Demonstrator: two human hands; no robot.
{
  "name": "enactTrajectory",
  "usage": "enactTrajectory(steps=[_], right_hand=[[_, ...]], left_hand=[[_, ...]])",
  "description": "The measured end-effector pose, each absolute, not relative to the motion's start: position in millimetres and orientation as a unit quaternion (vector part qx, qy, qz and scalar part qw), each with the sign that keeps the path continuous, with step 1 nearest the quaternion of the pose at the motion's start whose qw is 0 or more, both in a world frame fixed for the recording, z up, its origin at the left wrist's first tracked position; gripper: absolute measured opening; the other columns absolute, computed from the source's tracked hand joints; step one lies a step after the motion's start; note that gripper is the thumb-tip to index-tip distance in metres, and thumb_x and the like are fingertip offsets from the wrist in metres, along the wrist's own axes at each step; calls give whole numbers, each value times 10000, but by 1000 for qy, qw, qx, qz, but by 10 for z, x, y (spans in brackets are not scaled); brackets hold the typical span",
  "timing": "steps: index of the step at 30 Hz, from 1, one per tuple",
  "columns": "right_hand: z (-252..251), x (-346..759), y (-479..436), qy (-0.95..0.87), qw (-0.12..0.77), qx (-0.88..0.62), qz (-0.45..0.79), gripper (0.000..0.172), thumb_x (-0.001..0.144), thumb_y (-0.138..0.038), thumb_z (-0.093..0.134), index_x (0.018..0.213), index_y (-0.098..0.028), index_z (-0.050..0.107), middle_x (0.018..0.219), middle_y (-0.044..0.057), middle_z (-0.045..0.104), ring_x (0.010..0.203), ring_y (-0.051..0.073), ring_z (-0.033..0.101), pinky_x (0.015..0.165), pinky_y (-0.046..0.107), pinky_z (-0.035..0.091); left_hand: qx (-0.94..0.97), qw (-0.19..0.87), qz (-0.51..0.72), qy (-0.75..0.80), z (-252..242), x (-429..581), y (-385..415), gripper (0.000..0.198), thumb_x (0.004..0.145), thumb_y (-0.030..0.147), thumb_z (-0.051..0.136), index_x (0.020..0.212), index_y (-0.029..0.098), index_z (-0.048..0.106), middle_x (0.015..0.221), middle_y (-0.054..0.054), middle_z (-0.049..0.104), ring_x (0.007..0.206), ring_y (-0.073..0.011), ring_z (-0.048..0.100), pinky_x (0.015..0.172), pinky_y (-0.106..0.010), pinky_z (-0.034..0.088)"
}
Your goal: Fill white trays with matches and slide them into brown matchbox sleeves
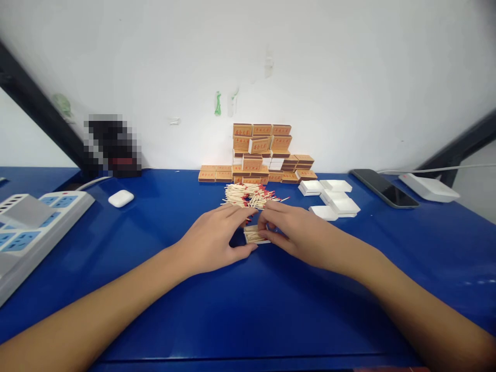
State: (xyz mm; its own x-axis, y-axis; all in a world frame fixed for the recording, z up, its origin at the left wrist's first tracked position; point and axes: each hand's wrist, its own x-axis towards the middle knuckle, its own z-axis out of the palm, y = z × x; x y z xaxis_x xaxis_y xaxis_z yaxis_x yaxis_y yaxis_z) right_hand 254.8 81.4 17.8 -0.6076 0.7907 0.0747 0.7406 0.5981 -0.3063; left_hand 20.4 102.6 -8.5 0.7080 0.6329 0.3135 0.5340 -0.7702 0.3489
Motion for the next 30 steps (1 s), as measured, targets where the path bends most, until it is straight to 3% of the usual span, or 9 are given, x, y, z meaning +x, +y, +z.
enactTrajectory(steps=[16, 30], right_hand=[[191, 2626, 825, -882, 73, -441, 151, 130, 1062, -240, 551, 983, -200, 645, 1032, 54, 628, 849, 192, 615, 749, 338, 464], [152, 2558, 860, -876, 145, -438, 139, 86, 1023, -224, 615, 952, -203, 661, 1036, 51, 646, 860, 186, 611, 737, 321, 451]], left_hand=[[916, 119, 215, 317, -97, 189, 1036, 543, 922, 407, 733, 1394, 191, 574, 1247, -111, 719, 1158, -293, 674, 984, -478, 577], [918, 118, 213, 313, -85, 206, 1022, 445, 915, 381, 736, 1297, 193, 605, 1140, -86, 714, 1062, -273, 676, 915, -443, 580]])
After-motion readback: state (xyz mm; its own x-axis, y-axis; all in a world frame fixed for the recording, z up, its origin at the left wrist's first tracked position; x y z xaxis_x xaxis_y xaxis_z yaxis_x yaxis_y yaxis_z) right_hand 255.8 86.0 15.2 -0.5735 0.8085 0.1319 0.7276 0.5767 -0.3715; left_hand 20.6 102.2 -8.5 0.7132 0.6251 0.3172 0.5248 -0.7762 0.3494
